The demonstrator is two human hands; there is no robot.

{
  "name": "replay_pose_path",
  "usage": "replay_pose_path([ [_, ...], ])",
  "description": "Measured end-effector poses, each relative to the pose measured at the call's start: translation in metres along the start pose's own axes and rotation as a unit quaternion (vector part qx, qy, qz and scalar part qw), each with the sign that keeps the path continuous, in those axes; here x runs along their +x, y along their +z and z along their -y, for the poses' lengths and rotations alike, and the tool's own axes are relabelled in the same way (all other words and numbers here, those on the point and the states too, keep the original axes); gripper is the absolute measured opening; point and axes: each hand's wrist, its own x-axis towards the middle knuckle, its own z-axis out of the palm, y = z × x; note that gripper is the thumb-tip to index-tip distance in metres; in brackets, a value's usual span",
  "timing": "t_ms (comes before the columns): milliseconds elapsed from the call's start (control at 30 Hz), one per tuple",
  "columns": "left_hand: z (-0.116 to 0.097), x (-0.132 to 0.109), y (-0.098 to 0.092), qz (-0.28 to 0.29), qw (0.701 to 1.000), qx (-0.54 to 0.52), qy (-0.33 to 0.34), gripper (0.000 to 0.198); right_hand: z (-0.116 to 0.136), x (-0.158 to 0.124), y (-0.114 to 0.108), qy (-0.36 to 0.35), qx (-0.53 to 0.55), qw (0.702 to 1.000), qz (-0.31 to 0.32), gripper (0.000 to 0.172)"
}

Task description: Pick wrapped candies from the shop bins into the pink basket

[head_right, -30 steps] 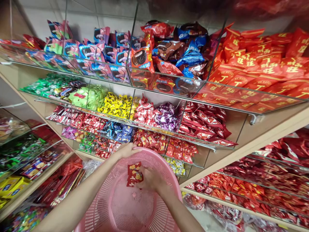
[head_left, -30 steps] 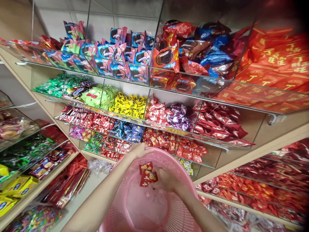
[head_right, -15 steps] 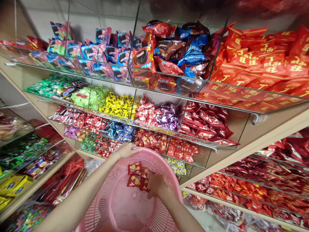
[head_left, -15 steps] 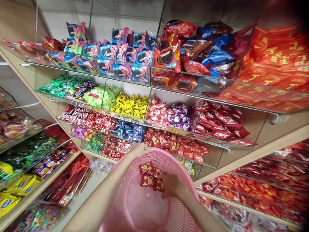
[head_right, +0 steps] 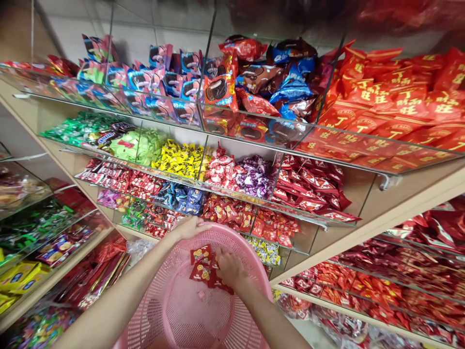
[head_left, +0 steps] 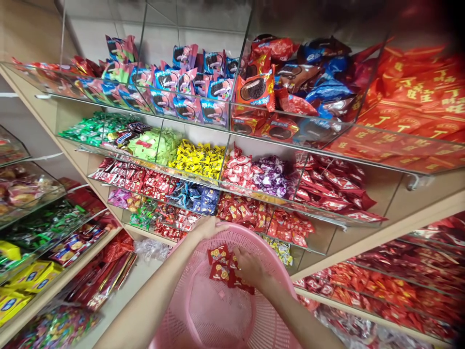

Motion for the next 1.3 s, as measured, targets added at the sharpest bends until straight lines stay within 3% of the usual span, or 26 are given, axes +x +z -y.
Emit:
replay_pose_path([
  [267, 0.004, 0.000, -0.002, -0.003, 1.000, -0.008, -0.004, 0.062, 0.000, 0.001, -0.011, 0.056, -0.038, 0.998, -0.001, 0.038],
  [367, 0.004, 0.002, 0.000, -0.003, 1.000, -0.009, -0.004, 0.061, 0.001, 0.000, -0.006, 0.046, -0.068, 0.997, 0.012, 0.040],
  [533, 0.006, 0.005, 0.002, -0.006, 1.000, -0.009, -0.001, 0.061, -0.004, 0.004, 0.001, -0.021, 0.003, 1.000, 0.008, 0.035],
  [667, 0.012, 0.003, 0.001, -0.006, 1.000, -0.014, -0.008, 0.062, -0.018, 0.018, -0.029, -0.022, 0.105, 0.992, -0.070, 0.028],
  [833, 0.016, 0.001, 0.001, -0.006, 1.000, -0.019, -0.010, 0.062, -0.036, 0.057, -0.074, 0.080, 0.094, 0.977, -0.173, 0.017],
  [933, 0.017, -0.001, 0.001, -0.008, 1.000, -0.023, -0.010, 0.062, -0.040, 0.085, -0.075, 0.150, 0.044, 0.968, -0.197, 0.028],
  [1033, 0.019, -0.003, 0.000, -0.013, 1.000, -0.025, -0.013, 0.062, -0.040, 0.105, -0.065, 0.212, 0.043, 0.962, -0.167, 0.046],
  [1167, 0.023, -0.007, 0.000, -0.018, 0.999, -0.031, -0.022, 0.061, -0.043, 0.110, -0.061, 0.213, 0.045, 0.962, -0.164, 0.050],
  [1300, 0.025, -0.006, 0.001, -0.020, 0.999, -0.039, -0.025, 0.059, -0.045, 0.106, -0.069, 0.181, 0.052, 0.965, -0.185, 0.041],
])
